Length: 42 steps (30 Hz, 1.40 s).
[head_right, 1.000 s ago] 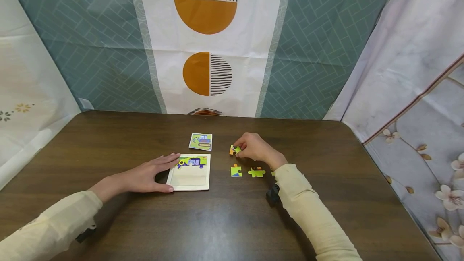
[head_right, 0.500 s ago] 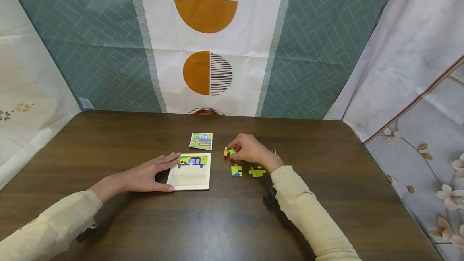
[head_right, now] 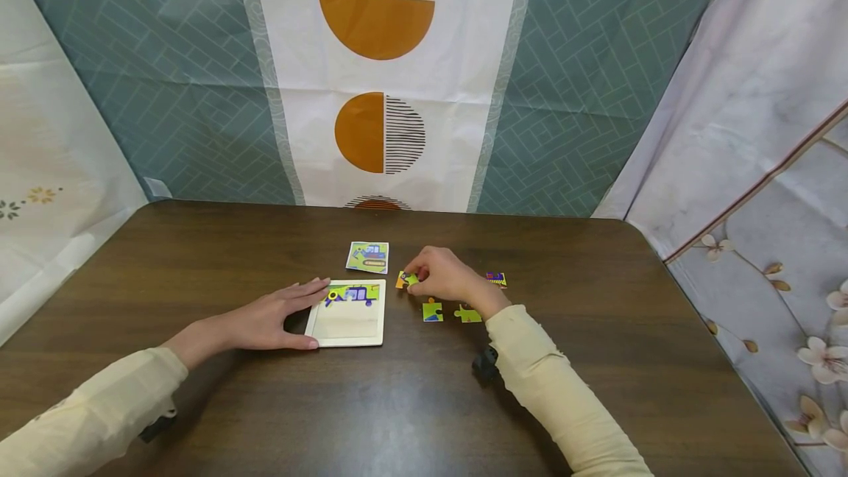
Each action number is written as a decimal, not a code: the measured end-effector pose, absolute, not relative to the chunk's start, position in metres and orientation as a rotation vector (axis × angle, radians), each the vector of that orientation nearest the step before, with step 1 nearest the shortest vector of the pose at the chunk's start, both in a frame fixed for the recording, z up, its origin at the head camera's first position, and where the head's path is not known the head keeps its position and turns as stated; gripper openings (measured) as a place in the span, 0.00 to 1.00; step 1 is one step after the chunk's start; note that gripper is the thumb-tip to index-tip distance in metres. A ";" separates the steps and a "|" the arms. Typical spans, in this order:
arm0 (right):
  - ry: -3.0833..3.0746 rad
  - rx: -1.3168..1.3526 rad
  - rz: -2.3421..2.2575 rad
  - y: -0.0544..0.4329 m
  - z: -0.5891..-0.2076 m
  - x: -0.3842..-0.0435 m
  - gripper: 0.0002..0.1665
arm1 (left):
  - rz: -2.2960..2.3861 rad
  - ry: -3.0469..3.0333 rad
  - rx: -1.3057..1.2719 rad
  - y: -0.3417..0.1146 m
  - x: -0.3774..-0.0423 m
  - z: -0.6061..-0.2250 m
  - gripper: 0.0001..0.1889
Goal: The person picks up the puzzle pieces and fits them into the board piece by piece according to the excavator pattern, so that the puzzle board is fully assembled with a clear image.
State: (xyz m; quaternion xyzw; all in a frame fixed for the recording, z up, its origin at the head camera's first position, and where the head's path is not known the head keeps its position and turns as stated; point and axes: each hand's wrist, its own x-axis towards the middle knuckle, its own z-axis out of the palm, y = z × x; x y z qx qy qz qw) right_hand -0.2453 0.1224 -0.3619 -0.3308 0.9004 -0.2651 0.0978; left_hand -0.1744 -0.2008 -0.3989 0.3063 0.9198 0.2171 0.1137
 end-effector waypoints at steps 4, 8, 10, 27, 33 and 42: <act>2.658 -0.984 -0.784 0.117 -0.362 -0.244 0.19 | 0.642 2.694 0.902 -0.201 -0.174 -0.398 0.50; 2.651 -0.984 -0.773 0.110 -0.362 -0.243 0.18 | 0.636 2.696 0.906 -0.201 -0.174 -0.398 0.49; 2.648 -1.008 -0.771 0.107 -0.363 -0.242 0.18 | 0.634 2.697 0.902 -0.201 -0.174 -0.398 0.50; 2.593 -1.084 -0.768 0.087 -0.366 -0.237 0.18 | 0.622 2.679 0.862 -0.200 -0.174 -0.396 0.50; 2.578 -1.117 -0.754 0.080 -0.367 -0.237 0.18 | 0.614 2.673 0.841 -0.200 -0.176 -0.396 0.50; 2.571 -1.136 -0.719 0.067 -0.363 -0.235 0.18 | 0.616 2.674 0.844 -0.201 -0.176 -0.398 0.50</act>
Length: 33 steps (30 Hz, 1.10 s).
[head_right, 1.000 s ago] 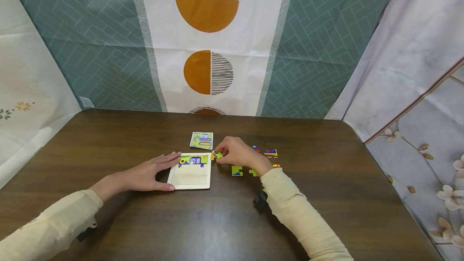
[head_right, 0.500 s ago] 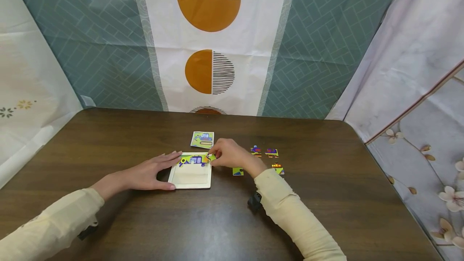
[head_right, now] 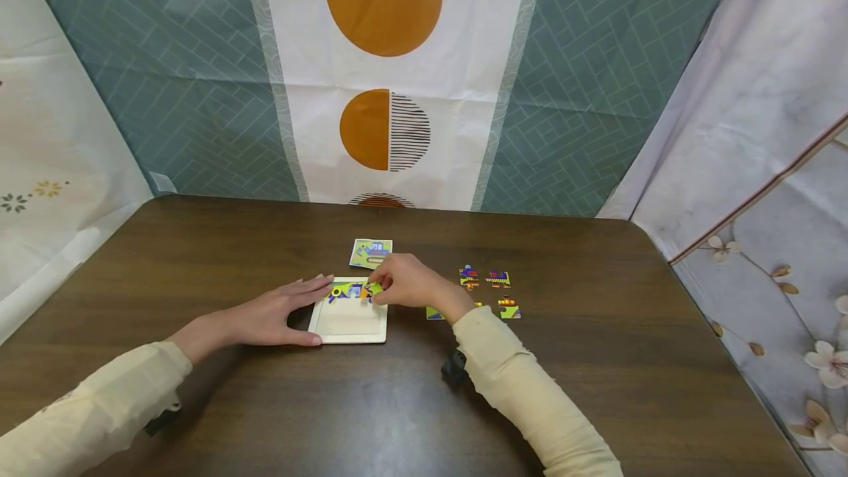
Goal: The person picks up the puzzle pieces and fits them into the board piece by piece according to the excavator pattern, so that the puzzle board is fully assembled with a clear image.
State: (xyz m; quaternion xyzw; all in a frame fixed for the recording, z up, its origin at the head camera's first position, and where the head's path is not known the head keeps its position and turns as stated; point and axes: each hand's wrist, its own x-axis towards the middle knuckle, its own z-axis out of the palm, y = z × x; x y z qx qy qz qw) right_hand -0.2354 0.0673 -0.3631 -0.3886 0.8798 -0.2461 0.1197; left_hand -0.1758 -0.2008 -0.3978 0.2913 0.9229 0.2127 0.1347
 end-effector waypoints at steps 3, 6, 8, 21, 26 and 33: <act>2.573 -1.147 -0.708 0.063 -0.362 -0.237 0.17 | 0.619 2.672 0.840 -0.200 -0.176 -0.398 0.50; 2.547 -1.153 -0.709 0.056 -0.359 -0.238 0.16 | 0.624 2.673 0.838 -0.201 -0.175 -0.397 0.50; 2.525 -1.162 -0.707 0.052 -0.358 -0.238 0.16 | 0.625 2.675 0.841 -0.201 -0.175 -0.397 0.50; 2.459 -1.303 -0.683 0.035 -0.367 -0.235 0.15 | 0.655 2.680 0.855 -0.201 -0.174 -0.395 0.50; 2.465 -1.354 -0.680 0.029 -0.370 -0.234 0.16 | 0.665 2.680 0.854 -0.201 -0.174 -0.397 0.50; 2.444 -1.366 -0.668 0.018 -0.373 -0.230 0.17 | 0.675 2.679 0.852 -0.201 -0.175 -0.397 0.50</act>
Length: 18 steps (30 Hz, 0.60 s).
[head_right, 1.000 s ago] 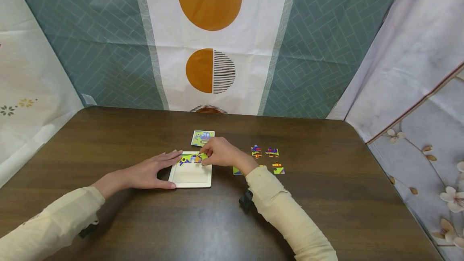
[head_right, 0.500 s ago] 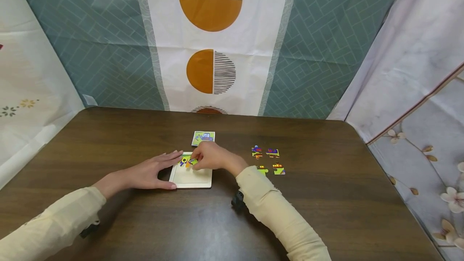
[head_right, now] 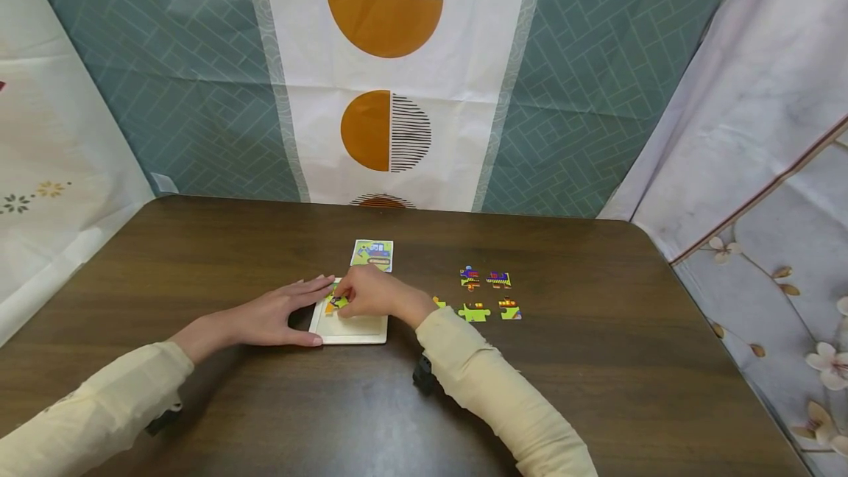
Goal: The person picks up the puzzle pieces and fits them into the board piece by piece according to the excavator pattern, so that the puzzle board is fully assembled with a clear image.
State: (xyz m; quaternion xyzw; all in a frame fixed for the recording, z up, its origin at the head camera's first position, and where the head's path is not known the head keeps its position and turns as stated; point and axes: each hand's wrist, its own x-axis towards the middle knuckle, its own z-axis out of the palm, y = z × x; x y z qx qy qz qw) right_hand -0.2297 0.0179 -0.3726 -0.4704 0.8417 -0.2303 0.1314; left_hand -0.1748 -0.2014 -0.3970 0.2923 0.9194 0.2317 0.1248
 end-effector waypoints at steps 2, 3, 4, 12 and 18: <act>2.445 -1.386 -0.656 0.016 -0.372 -0.228 0.17 | 0.678 2.680 0.852 -0.202 -0.175 -0.397 0.50; 2.449 -1.391 -0.646 0.015 -0.372 -0.227 0.17 | 0.679 2.680 0.854 -0.202 -0.175 -0.397 0.50; 2.451 -1.389 -0.636 0.014 -0.371 -0.226 0.17 | 0.680 2.680 0.855 -0.202 -0.175 -0.397 0.50; 2.457 -1.347 -0.576 0.010 -0.369 -0.222 0.18 | 0.696 2.685 0.883 -0.203 -0.175 -0.397 0.48; 2.456 -1.365 -0.540 0.007 -0.368 -0.222 0.17 | 0.686 2.687 0.878 -0.203 -0.176 -0.397 0.49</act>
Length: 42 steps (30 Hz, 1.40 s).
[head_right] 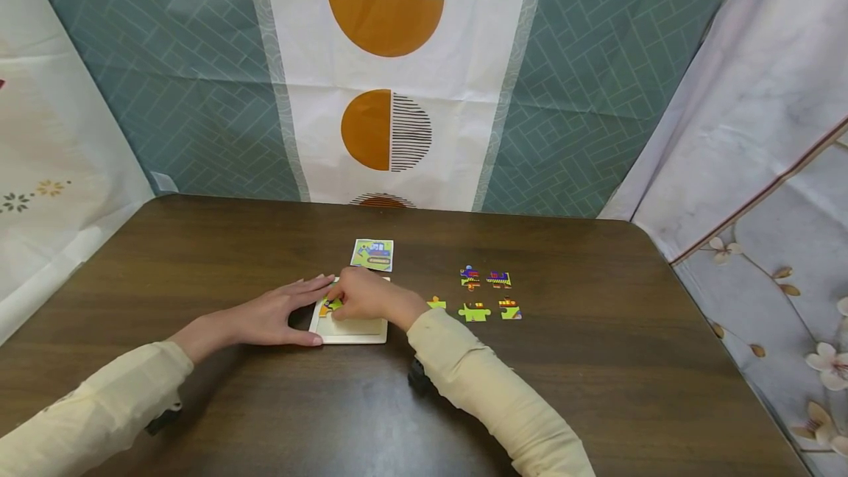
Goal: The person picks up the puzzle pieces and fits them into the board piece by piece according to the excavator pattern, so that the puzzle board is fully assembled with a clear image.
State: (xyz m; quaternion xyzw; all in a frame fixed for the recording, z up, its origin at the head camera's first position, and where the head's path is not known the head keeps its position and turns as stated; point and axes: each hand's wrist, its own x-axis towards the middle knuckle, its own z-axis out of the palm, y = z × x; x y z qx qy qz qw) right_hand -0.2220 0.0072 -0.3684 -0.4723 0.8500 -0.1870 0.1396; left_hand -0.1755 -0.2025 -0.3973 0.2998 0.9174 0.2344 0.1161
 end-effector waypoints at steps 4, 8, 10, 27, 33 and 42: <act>2.472 -1.363 -0.524 0.006 -0.368 -0.221 0.17 | 0.682 2.685 0.868 -0.202 -0.176 -0.397 0.49; 2.502 -1.347 -0.488 0.005 -0.368 -0.219 0.18 | 0.684 2.685 0.866 -0.202 -0.175 -0.398 0.49; 2.510 -1.335 -0.474 0.004 -0.368 -0.219 0.18 | 0.681 2.689 0.869 -0.202 -0.175 -0.398 0.50; 2.538 -1.398 -0.496 0.006 -0.370 -0.221 0.17 | 0.415 2.764 1.220 -0.210 -0.146 -0.387 0.40; 2.513 -1.377 -0.530 0.005 -0.372 -0.221 0.16 | 0.183 2.858 1.487 -0.214 -0.144 -0.393 0.31; 2.514 -1.353 -0.520 0.005 -0.374 -0.222 0.16 | 0.332 2.799 1.284 -0.212 -0.145 -0.395 0.32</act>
